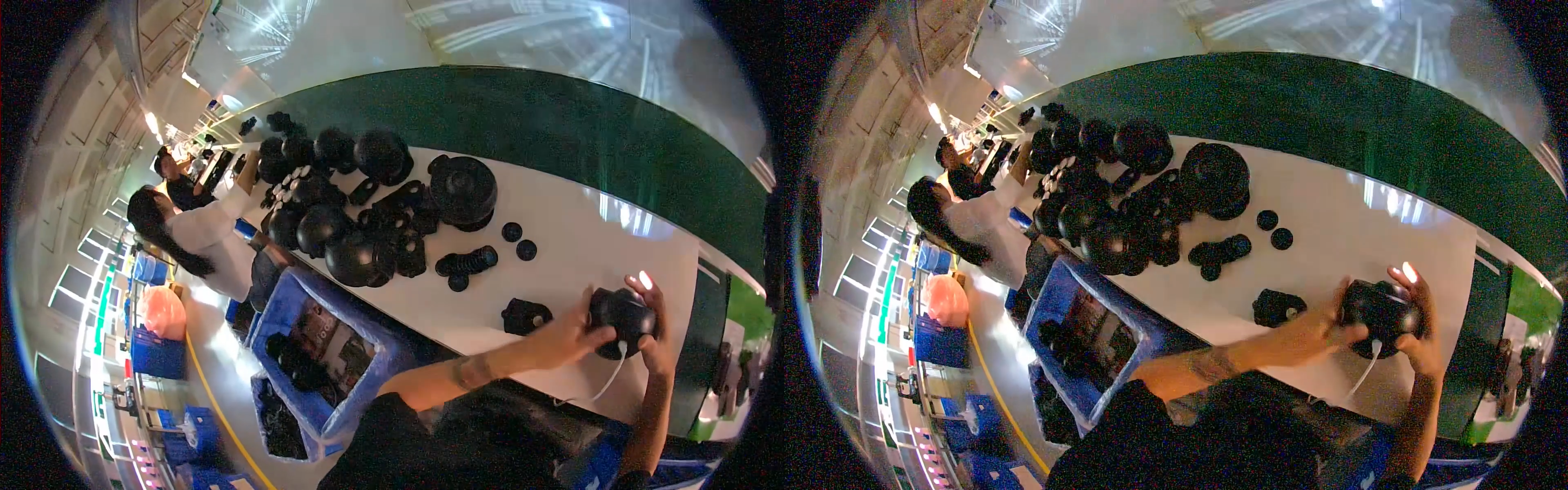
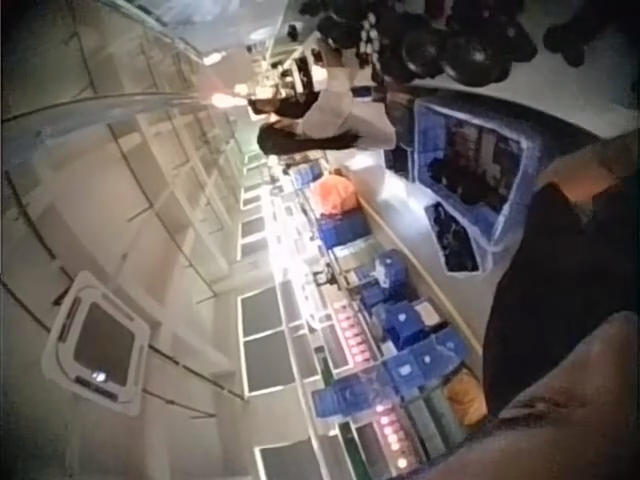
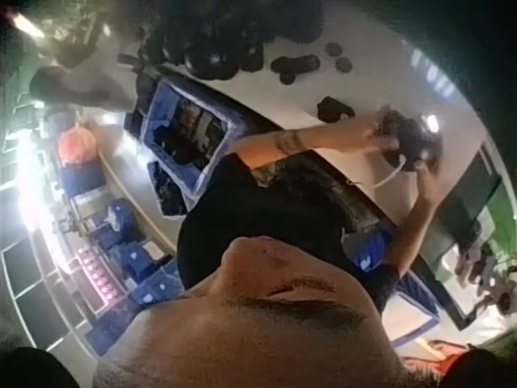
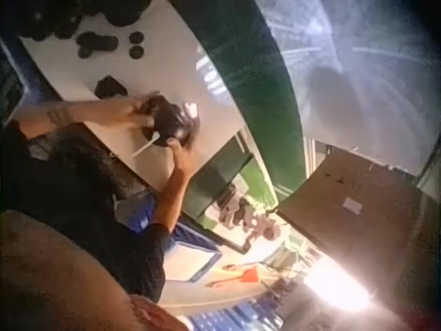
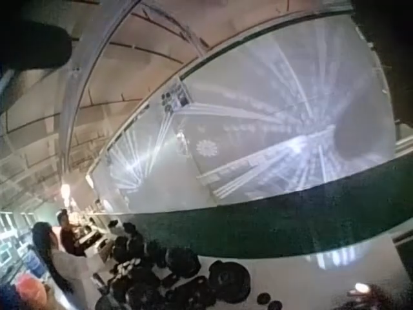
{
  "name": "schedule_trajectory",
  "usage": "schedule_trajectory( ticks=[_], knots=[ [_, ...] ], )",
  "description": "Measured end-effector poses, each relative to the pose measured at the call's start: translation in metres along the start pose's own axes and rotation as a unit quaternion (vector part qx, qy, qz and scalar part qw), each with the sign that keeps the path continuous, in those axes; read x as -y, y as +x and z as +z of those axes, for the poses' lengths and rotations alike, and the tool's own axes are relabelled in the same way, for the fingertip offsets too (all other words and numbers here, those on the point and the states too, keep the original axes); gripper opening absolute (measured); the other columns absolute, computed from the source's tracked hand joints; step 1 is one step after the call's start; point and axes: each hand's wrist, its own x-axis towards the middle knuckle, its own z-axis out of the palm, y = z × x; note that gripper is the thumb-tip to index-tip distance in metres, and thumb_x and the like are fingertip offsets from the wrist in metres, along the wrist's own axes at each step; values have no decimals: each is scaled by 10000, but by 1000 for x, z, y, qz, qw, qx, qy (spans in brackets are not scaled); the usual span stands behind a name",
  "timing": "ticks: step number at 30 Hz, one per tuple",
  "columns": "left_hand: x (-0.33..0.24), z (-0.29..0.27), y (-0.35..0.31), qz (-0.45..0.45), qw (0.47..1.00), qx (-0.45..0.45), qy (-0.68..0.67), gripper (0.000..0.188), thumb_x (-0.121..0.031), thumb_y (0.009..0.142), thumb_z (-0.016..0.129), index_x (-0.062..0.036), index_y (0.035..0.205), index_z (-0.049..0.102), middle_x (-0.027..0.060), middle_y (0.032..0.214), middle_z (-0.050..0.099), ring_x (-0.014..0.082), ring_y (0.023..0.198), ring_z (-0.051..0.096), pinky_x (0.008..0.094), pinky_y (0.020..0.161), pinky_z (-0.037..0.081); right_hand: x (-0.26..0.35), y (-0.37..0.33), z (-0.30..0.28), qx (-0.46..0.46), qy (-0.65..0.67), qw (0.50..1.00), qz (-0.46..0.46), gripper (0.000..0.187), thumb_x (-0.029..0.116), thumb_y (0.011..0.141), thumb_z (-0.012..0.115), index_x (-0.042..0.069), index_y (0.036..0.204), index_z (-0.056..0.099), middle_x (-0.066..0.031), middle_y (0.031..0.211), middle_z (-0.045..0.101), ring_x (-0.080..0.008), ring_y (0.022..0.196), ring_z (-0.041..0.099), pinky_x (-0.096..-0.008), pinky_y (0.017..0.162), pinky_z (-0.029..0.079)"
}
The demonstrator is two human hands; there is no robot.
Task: Testing the light projection quality and assembling components of spherical lamps on a factory production line.
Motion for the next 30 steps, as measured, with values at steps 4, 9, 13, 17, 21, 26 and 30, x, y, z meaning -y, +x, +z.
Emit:
schedule_trajectory(
  ticks=[4, 9, 13, 17, 21, 26, 30],
  knots=[
    [0, 13, 5, 16, 995, -73, 66, 927, -471, 932, 609, 163, 1417, 138, 270, 1241, 497, 321, 1153, 534, 363, 972, 442, -6, -3, -5, -10, 8, 1000, -6, 1227, 711, 591, 782, 55, 1502, 286, -196, 1454, 427, -316, 1281, 471, -448, 1059, 380],
    [10, -7, 21, -2, 1000, 3, -18, 1108, -490, 751, 812, 127, 1430, 193, 233, 1295, 493, 298, 1195, 520, 370, 986, 438, 0, 1, -5, 12, 5, 1000, -11, 1217, 656, 593, 819, 54, 1503, 279, -177, 1467, 407, -311, 1311, 449, -447, 1080, 366],
    [12, -22, 52, 21, 1000, 6, 13, 995, -399, 703, 869, 26, 1420, 326, 150, 1307, 516, 237, 1227, 493, 368, 1062, 391, -9, 5, -12, -32, 15, 998, -58, 1128, 521, 639, 852, 40, 1492, 291, -160, 1458, 421, -311, 1332, 431, -436, 1106, 339],
    [28, -37, 41, -29, 997, -23, -72, 917, -288, 704, 880, -8, 1410, 368, 140, 1343, 519, 224, 1239, 503, 377, 1071, 403, 13, 7, 6, -88, -308, 936, -148, 752, 344, 712, 834, 61, 1331, 513, -177, 1369, 480, -336, 1292, 446, -462, 1094, 339],
    [28, -32, 39, -11, 997, 2, -70, 939, -260, 707, 881, -5, 1415, 318, 166, 1346, 465, 252, 1223, 499, 375, 1015, 445, 26, -2, 5, -74, -367, 901, -218, 633, 309, 754, 815, 81, 1280, 545, -202, 1293, 511, -378, 1209, 500, -460, 1018, 417],
    [40, -5, 53, 2, 998, 7, -57, 920, -253, 716, 877, -6, 1404, 319, 167, 1342, 462, 248, 1266, 454, 386, 1054, 398, -5, -12, -26, -58, -250, 958, -124, 692, 288, 779, 780, 33, 1351, 485, -209, 1355, 488, -351, 1276, 477, -437, 1066, 381],
    [68, 61, 88, 15, 998, -30, -59, 960, -226, 699, 890, -1, 1406, 282, 175, 1327, 462, 254, 1240, 480, 387, 1028, 433, -44, -24, -95, -32, -208, 968, -133, 700, 302, 792, 766, 37, 1370, 474, -187, 1404, 474, -327, 1329, 442, -428, 1102, 346]
  ],
)
